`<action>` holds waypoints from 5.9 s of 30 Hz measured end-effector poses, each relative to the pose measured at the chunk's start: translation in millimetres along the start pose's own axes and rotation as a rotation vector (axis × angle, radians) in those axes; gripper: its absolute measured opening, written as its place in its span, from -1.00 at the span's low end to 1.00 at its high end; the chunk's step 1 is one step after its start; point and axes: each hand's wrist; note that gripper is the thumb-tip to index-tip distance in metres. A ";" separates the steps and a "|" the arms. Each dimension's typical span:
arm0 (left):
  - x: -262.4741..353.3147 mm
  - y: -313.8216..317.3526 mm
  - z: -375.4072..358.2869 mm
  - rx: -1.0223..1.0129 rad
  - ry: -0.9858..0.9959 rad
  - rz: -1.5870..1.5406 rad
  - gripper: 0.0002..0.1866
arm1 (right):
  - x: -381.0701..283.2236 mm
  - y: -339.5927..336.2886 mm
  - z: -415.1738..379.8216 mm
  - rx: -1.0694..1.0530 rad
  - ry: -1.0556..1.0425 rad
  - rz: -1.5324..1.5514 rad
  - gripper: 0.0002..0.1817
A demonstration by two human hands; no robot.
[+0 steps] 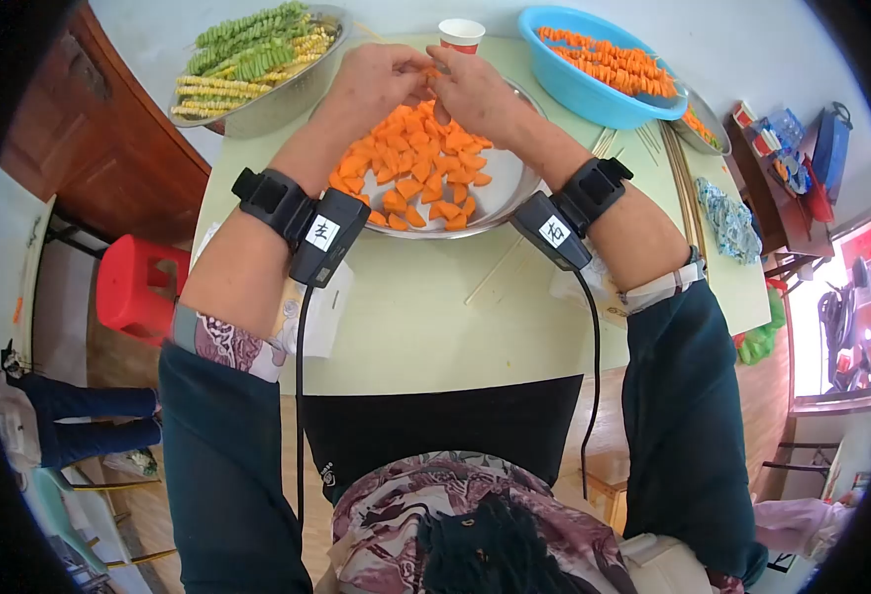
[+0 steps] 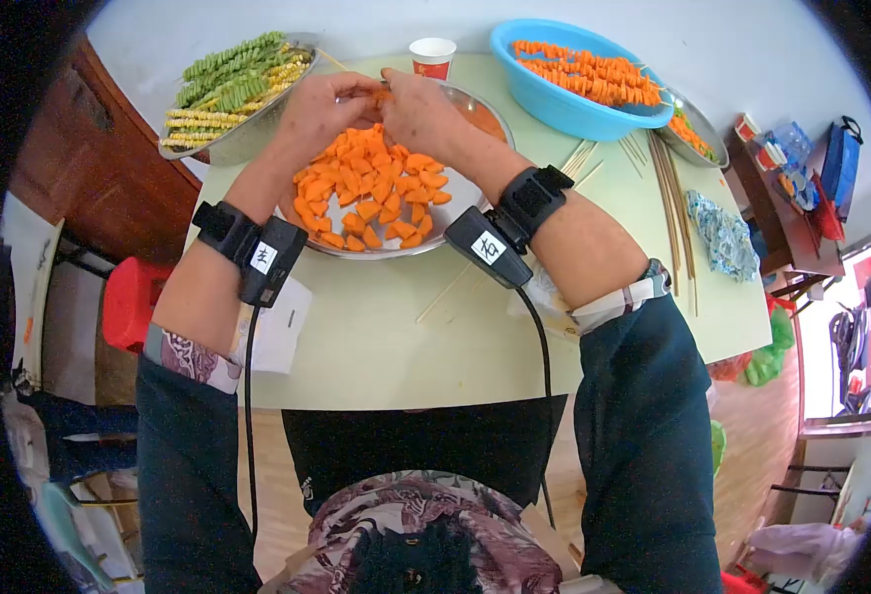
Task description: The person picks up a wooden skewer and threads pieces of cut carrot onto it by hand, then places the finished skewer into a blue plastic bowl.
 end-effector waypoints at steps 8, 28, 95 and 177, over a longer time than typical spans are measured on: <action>-13.4 -13.0 8.6 0.254 0.027 0.095 -0.77 | -11.8 -5.9 -1.2 -0.165 0.139 0.331 -0.50; -9.0 -36.7 3.6 0.394 0.041 -0.002 -0.79 | -17.3 -9.6 -7.0 -0.200 0.235 0.360 -0.69; -34.7 -22.2 -0.3 -0.301 -0.179 0.714 -0.83 | 2.4 -11.5 -1.5 -0.142 0.226 0.405 -0.59; -25.2 -68.6 3.8 0.567 -0.005 -0.190 -0.79 | -15.4 -3.0 -11.9 -0.102 -0.225 -0.290 -0.66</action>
Point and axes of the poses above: each hand's wrist, its own z-axis towards the middle knuckle, its own y-axis out of the palm, x = y × z, and after that the axes turned 9 degrees about -z, right-handed
